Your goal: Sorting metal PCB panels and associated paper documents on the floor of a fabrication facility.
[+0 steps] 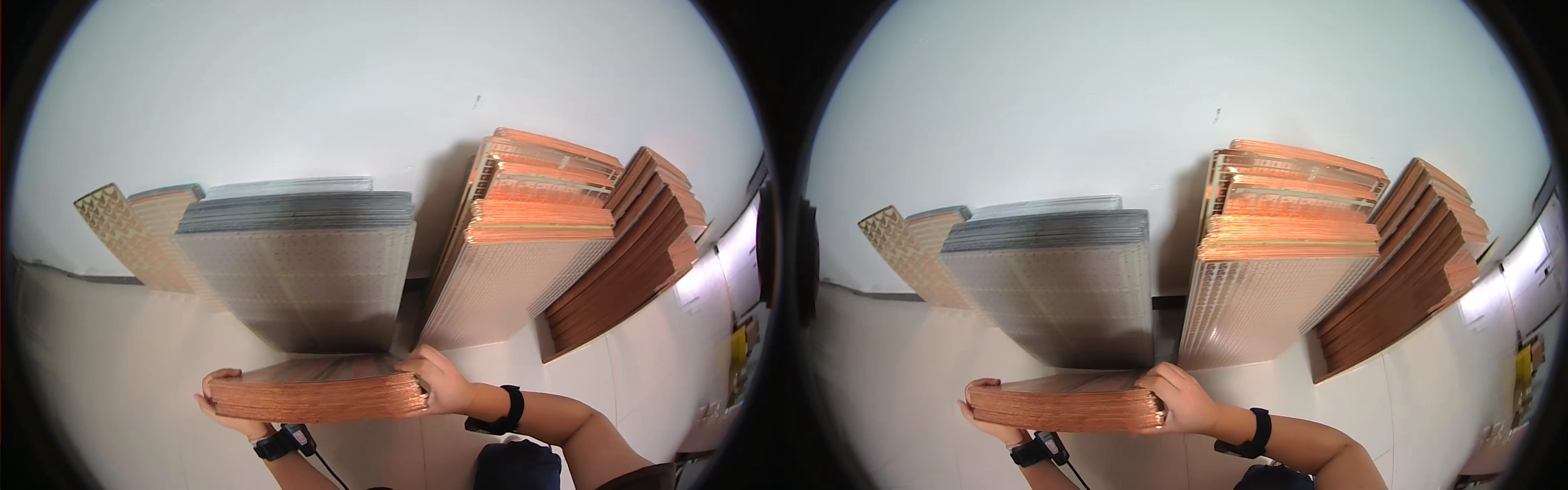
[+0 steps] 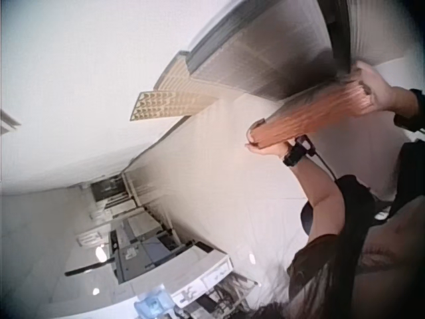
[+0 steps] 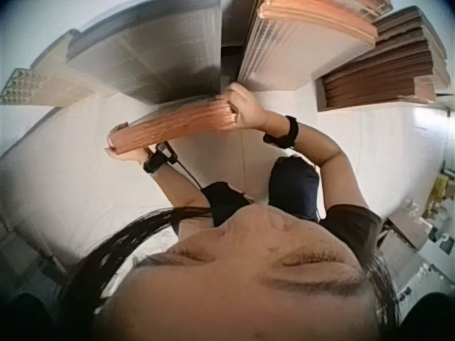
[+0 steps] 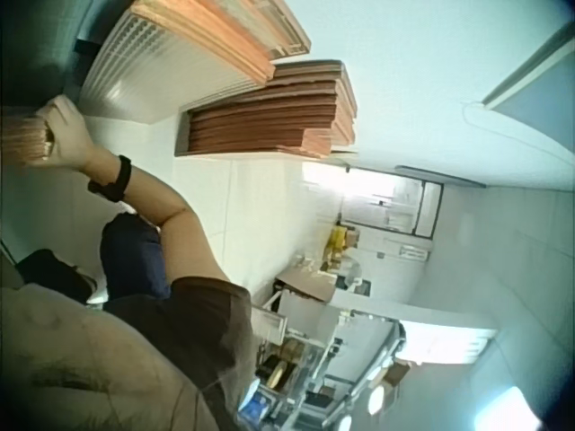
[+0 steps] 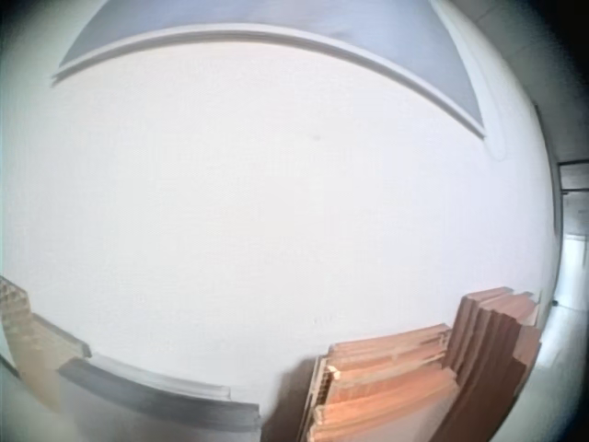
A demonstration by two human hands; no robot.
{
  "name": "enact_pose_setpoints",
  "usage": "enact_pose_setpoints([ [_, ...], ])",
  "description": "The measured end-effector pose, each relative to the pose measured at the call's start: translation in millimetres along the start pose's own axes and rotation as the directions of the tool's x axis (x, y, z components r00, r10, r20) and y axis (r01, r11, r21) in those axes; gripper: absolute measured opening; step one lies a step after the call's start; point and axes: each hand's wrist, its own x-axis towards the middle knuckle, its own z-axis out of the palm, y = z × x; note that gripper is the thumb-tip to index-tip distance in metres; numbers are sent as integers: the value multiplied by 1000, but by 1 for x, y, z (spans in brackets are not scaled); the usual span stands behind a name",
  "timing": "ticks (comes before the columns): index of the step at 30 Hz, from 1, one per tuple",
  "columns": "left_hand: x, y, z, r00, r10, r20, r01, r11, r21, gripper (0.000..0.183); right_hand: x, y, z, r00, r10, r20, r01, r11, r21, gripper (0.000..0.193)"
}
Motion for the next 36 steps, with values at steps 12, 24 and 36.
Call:
enact_pose_setpoints([
  [12,27,-19,18,994,109,23,-110,994,14,59,9,-2,-1,976,206,72,-208,978,18,62],
  [24,-73,-62,103,986,-166,-31,167,933,319,47,-7,-10,-112,971,175,-164,-232,856,-461,55],
  [36,-97,-66,111,996,-12,90,-32,887,462,52,4,11,-227,952,69,-299,-276,622,-733,31],
])
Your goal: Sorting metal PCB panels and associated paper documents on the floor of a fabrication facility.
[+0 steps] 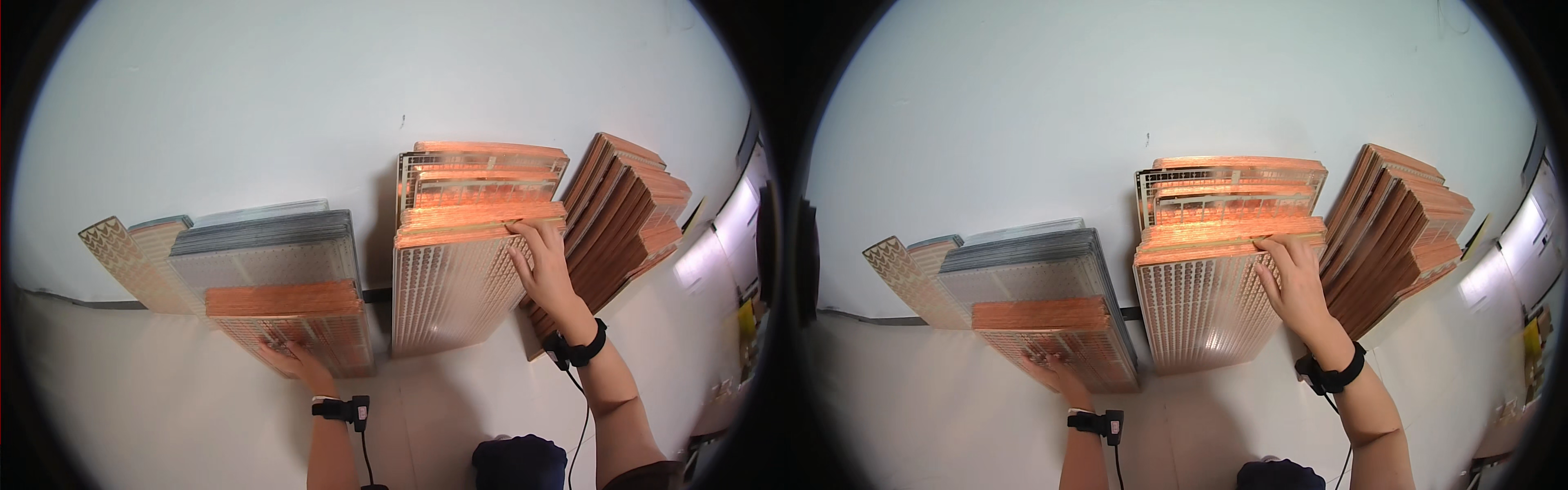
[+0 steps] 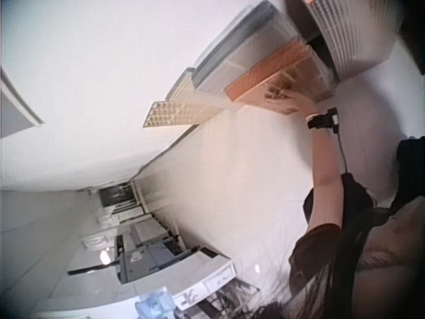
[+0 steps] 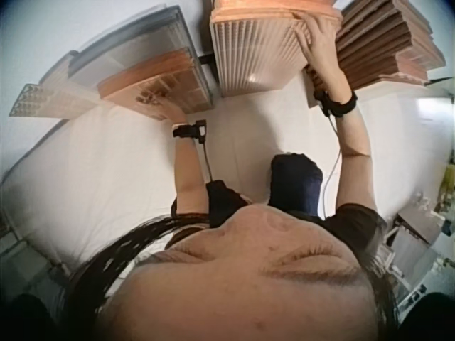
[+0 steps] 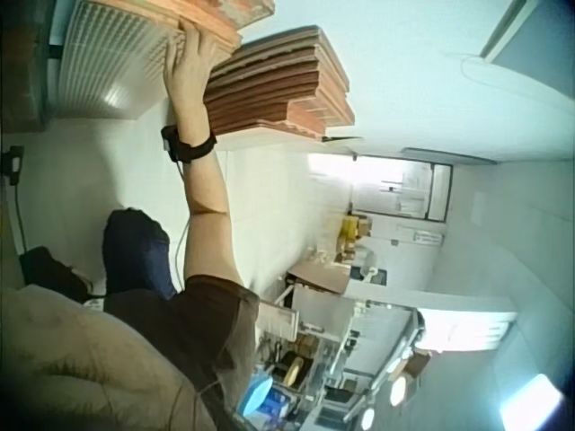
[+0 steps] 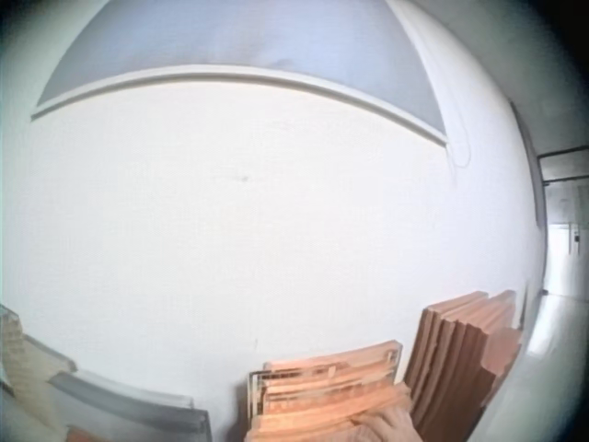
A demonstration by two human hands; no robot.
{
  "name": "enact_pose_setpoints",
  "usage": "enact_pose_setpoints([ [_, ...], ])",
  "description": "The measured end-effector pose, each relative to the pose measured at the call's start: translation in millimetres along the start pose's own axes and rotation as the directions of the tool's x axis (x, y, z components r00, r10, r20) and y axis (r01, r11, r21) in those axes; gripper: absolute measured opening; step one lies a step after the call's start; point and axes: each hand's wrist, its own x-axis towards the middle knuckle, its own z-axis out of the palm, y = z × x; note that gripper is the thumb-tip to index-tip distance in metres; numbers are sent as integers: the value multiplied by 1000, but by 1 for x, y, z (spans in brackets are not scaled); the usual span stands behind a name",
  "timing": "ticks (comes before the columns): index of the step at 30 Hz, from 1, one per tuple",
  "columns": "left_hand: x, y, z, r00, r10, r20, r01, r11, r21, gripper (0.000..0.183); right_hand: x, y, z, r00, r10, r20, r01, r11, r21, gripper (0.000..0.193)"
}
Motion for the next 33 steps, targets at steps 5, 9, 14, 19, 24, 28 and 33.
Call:
enact_pose_setpoints([
  [5,-21,13,2,990,-21,-137,28,998,48,51,4,6,12,996,48,-74,-44,998,53,21],
  [9,-44,38,14,995,-39,-92,44,998,50,48,10,19,18,991,57,-118,-49,997,67,11],
  [14,-55,42,23,993,89,-78,-85,995,47,44,12,17,19,988,68,-138,-55,994,93,7],
  [19,-80,76,34,990,134,50,-128,986,-108,40,12,15,9,991,94,-97,-81,989,126,7],
  [24,-89,100,41,939,234,252,-150,937,-315,39,-14,3,-9,992,61,-115,-48,992,113,8],
  [28,-95,127,49,842,425,334,-258,859,-442,51,-41,-12,-27,990,21,-138,-9,996,89,12],
  [33,-115,124,49,782,308,542,-45,895,-443,60,-67,-13,-40,994,12,-110,-4,997,75,18],
])
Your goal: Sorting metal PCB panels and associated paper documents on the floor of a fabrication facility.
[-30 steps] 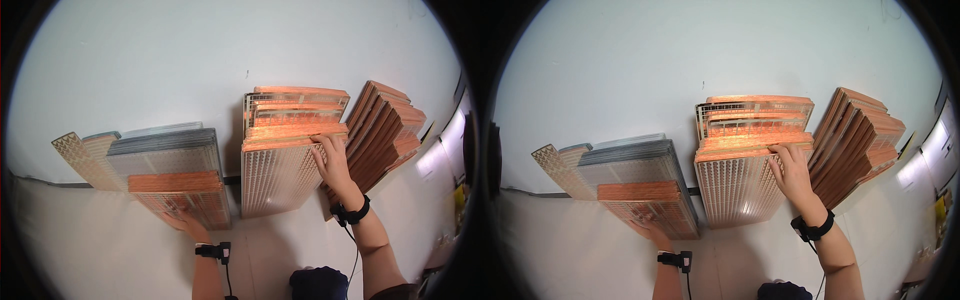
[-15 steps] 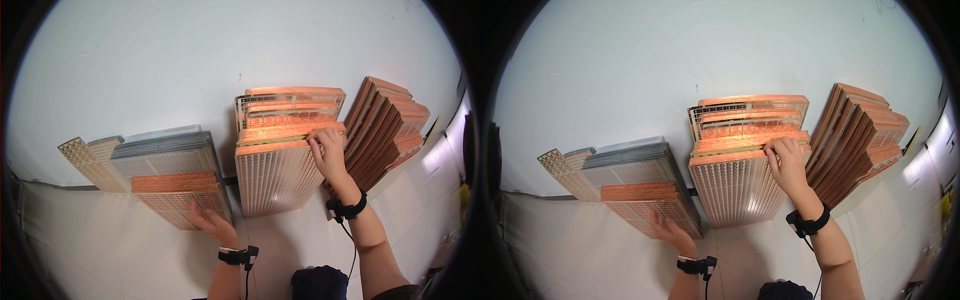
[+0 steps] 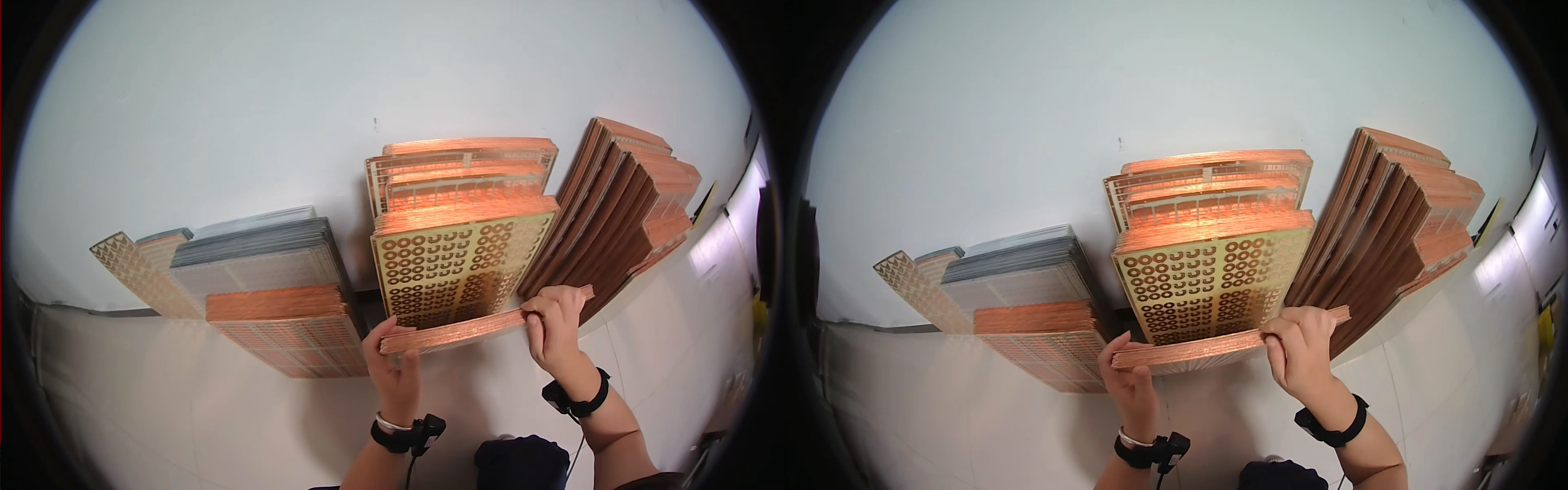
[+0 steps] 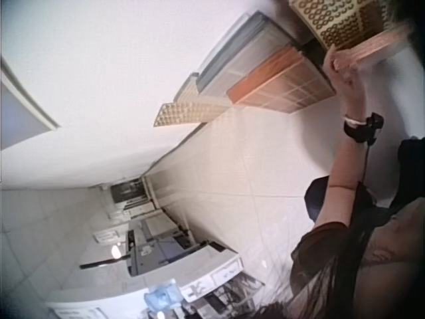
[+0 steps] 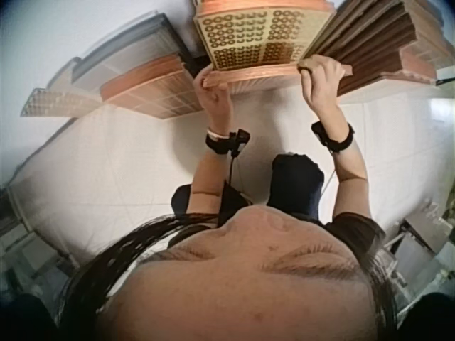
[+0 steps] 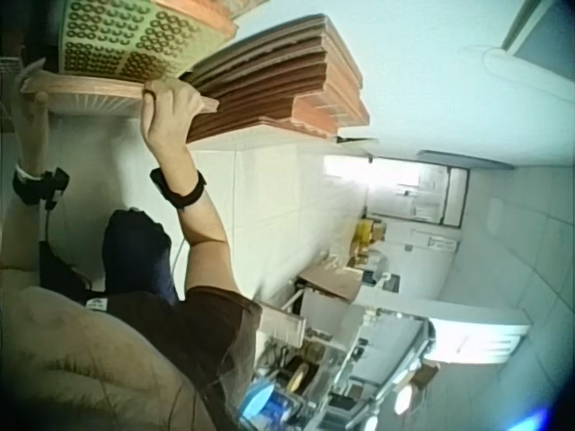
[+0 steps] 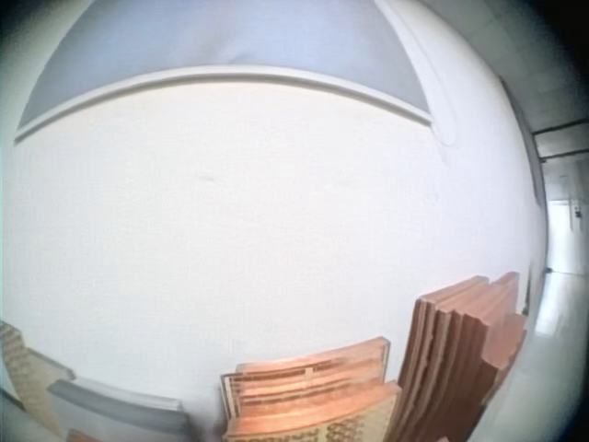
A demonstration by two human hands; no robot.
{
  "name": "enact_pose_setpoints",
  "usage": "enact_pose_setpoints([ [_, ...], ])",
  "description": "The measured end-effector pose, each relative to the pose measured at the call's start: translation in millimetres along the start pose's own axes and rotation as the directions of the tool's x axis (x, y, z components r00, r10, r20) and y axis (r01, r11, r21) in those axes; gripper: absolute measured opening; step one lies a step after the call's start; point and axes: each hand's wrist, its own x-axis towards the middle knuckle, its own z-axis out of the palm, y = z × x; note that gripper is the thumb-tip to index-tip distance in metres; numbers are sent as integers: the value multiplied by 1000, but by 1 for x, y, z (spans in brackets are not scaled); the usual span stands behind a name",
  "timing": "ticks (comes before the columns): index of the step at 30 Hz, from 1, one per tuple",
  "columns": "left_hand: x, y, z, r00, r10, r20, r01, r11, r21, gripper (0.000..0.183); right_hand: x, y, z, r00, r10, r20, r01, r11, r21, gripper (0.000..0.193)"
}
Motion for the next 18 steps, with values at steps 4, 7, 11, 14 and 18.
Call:
enact_pose_setpoints([
  [4,0,-5,-3,999,6,-44,-6,1000,-10,53,7,-5,-22,995,-25,96,18,997,71,36],
  [7,3,-6,-2,995,72,-72,-67,996,59,51,24,3,-37,972,-45,231,54,998,-36,51],
  [11,-2,-8,0,975,163,-152,-112,948,297,66,17,19,-28,902,-46,429,112,985,-129,41],
  [14,2,-1,6,970,137,-202,-68,946,316,64,21,22,-24,866,9,500,51,993,-105,33],
  [18,-1,14,19,939,-2,-345,136,921,366,66,30,34,-17,867,40,497,35,990,-140,27],
])
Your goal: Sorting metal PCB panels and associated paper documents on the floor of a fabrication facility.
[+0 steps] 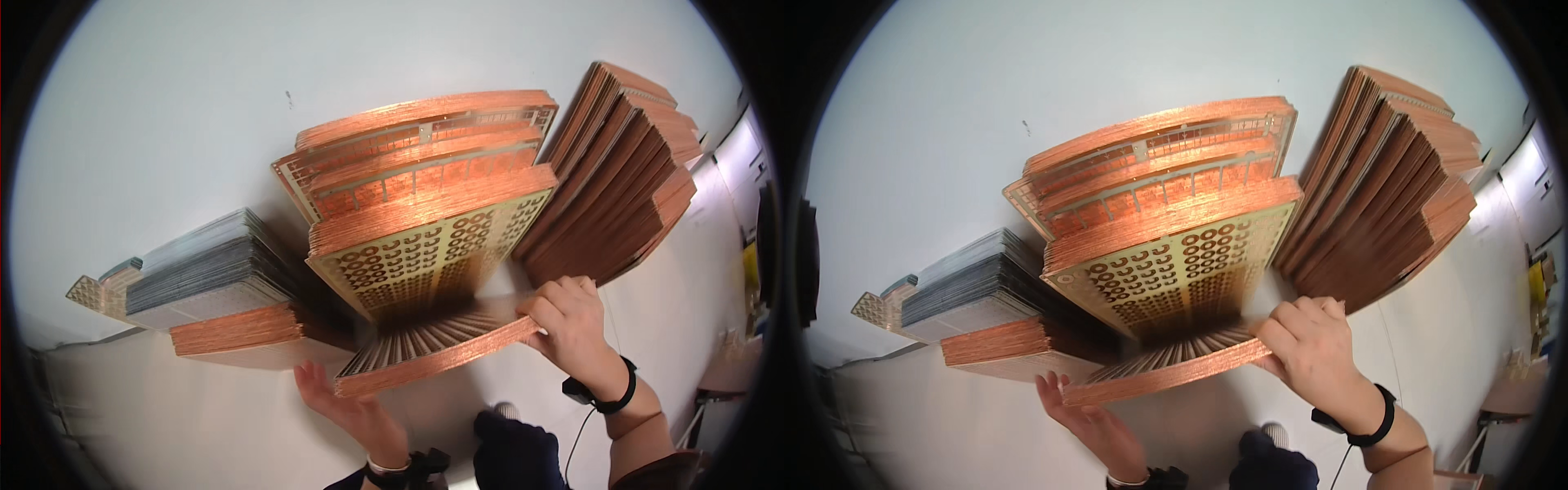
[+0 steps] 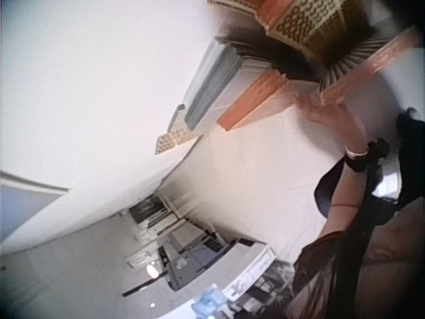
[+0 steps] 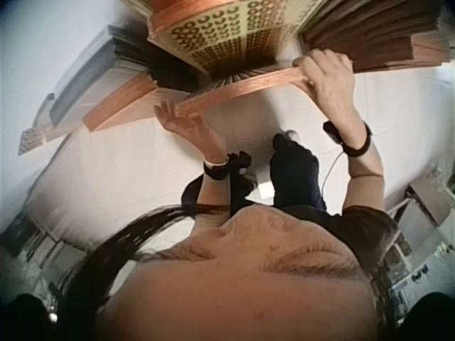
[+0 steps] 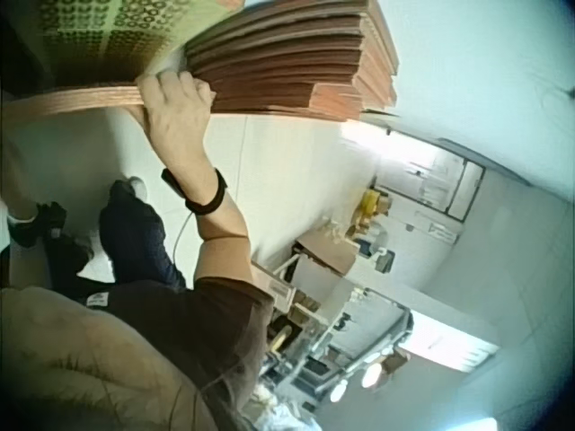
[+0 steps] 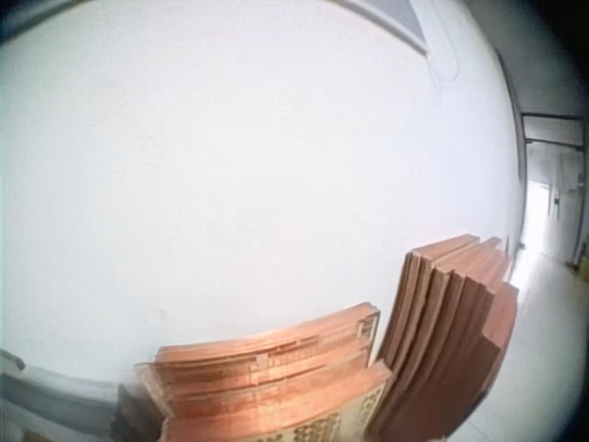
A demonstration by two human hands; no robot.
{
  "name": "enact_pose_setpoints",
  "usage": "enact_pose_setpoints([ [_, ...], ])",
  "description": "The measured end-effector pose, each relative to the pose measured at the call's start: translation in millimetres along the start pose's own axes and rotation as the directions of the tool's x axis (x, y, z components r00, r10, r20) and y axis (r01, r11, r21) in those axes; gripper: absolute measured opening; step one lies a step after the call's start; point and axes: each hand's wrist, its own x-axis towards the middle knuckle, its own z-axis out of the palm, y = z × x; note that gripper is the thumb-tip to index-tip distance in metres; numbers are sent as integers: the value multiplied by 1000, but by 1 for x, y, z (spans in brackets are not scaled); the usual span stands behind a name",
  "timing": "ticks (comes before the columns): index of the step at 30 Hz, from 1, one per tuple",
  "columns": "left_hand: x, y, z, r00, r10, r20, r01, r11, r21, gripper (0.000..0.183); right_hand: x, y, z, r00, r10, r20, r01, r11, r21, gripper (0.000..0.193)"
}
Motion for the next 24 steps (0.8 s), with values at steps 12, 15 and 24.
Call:
enact_pose_setpoints([
  [12,10,105,-6,346,-752,560,883,61,-465,57,-9,-2,-21,971,38,236,-78,984,163,20],
  [15,2,88,-16,241,-808,538,906,-11,-422,46,-25,-12,-29,928,66,367,-146,970,195,12],
  [24,-62,98,-52,45,-933,358,912,-108,-395,21,-122,-49,-9,835,34,549,-18,999,-33,23],
])
